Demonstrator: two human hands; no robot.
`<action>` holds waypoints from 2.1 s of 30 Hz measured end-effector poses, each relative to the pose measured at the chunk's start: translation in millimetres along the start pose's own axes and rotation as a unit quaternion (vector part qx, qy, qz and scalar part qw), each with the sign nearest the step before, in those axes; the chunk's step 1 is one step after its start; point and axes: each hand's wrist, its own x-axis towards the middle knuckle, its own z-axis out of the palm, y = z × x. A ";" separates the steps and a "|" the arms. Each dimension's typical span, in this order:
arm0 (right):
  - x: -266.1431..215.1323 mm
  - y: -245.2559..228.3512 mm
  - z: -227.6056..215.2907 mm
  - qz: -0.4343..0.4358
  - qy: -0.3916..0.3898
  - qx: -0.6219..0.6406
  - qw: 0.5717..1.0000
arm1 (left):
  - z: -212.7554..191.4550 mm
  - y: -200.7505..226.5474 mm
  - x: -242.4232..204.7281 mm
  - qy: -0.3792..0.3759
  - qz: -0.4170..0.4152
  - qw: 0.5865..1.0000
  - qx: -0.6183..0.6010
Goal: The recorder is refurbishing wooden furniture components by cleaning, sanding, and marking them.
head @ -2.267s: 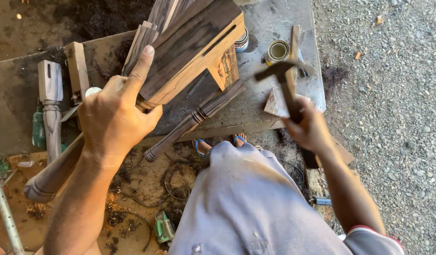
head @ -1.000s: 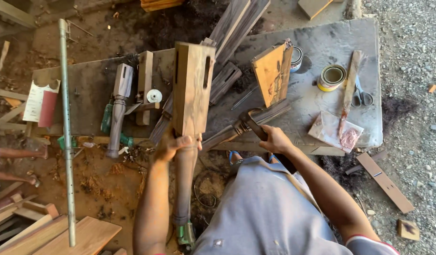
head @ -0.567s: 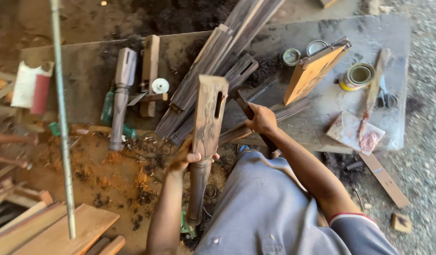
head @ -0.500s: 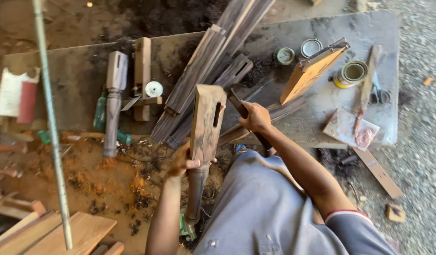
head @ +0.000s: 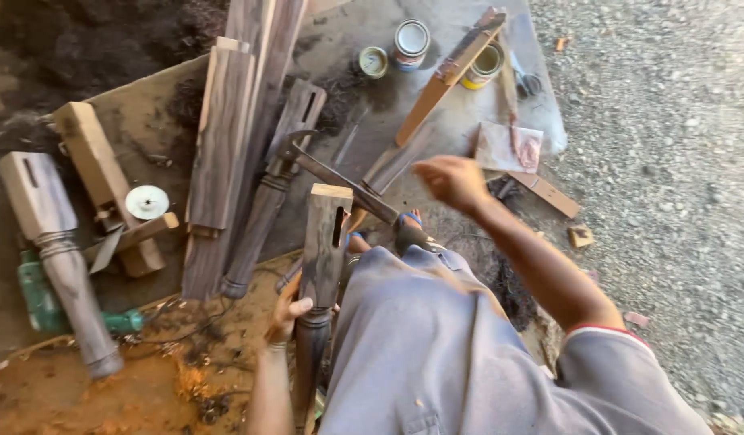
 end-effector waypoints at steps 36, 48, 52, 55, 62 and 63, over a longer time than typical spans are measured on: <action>-94.1 236.3 -234.3 -0.070 -0.121 -0.158 0.978 | 230.9 -128.3 213.7 0.113 -0.133 0.982 0.070; -165.9 247.2 -168.4 0.024 -0.075 -0.168 0.983 | 255.6 -141.1 220.8 0.123 -0.052 0.978 0.161; -164.7 252.4 -163.4 0.019 -0.075 -0.165 0.983 | 259.6 -146.7 219.6 0.138 -0.053 0.976 0.161; -163.6 256.1 -163.2 0.026 -0.085 -0.165 0.982 | 261.2 -150.3 219.5 0.157 -0.052 0.970 0.180; -154.9 270.9 -183.9 0.126 -0.188 -0.041 0.973 | 270.0 -150.3 218.8 0.194 -0.069 0.929 0.307; -151.2 271.1 -192.6 0.173 -0.219 0.014 0.960 | 269.0 -152.9 218.9 0.201 -0.066 0.913 0.348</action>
